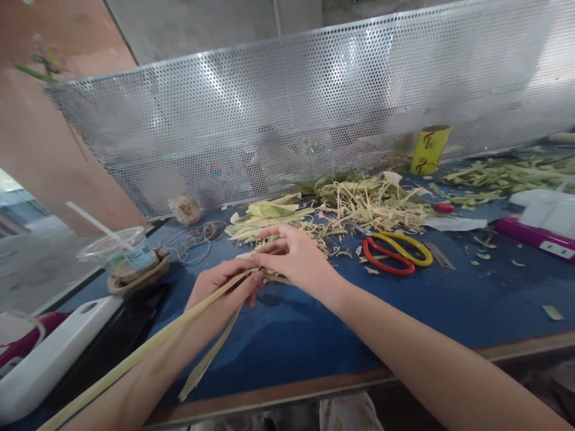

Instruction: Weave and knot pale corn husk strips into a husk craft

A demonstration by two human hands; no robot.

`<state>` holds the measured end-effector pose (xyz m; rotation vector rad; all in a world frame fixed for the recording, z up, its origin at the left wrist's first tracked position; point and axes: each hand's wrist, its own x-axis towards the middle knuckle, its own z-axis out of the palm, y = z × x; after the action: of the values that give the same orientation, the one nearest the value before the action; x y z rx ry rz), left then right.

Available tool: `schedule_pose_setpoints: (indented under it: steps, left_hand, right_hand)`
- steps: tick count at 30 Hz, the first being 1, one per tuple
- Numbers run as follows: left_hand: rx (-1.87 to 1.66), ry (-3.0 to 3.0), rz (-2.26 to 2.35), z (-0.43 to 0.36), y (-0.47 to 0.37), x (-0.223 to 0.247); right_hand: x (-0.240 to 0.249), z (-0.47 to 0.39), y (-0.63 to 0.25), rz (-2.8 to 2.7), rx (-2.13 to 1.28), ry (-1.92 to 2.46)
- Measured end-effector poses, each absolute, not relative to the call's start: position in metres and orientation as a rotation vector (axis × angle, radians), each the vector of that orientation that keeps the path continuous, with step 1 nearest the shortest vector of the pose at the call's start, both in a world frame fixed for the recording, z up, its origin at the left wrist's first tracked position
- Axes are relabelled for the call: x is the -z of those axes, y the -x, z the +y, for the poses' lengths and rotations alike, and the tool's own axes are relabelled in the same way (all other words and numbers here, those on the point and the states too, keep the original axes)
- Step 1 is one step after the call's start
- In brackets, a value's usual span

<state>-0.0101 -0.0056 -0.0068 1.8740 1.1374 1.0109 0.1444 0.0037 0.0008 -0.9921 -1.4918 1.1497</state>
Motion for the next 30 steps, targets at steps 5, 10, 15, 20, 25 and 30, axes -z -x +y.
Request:
schedule_pose_setpoints:
  steps: [5, 10, 15, 20, 25, 30]
  left_hand:
    - [-0.997, -1.771, 1.109, -0.003, 0.010, 0.005]
    - [-0.936, -1.632, 1.041, -0.004, 0.011, 0.002]
    - [-1.049, -1.489, 0.945, -0.006, 0.013, -0.002]
    - [-1.076, -1.480, 0.871, -0.005, 0.012, -0.001]
    - [-1.091, -1.504, 0.921, -0.003, 0.012, 0.002]
    - [-1.076, -1.467, 0.971, -0.007, 0.011, -0.003]
  right_hand:
    - [0.006, 0.009, -0.142, -1.305, -1.119, 0.872]
    - [0.003, 0.008, -0.143, -1.247, -1.084, 0.869]
    - [-0.002, 0.008, -0.149, -1.385, -1.290, 0.787]
    - [-0.002, 0.006, -0.150, -1.645, -1.079, 0.864]
    - [-0.003, -0.001, -0.145, -1.687, -1.003, 0.918]
    - [-0.003, -0.002, -0.144, -1.626, -0.997, 0.879]
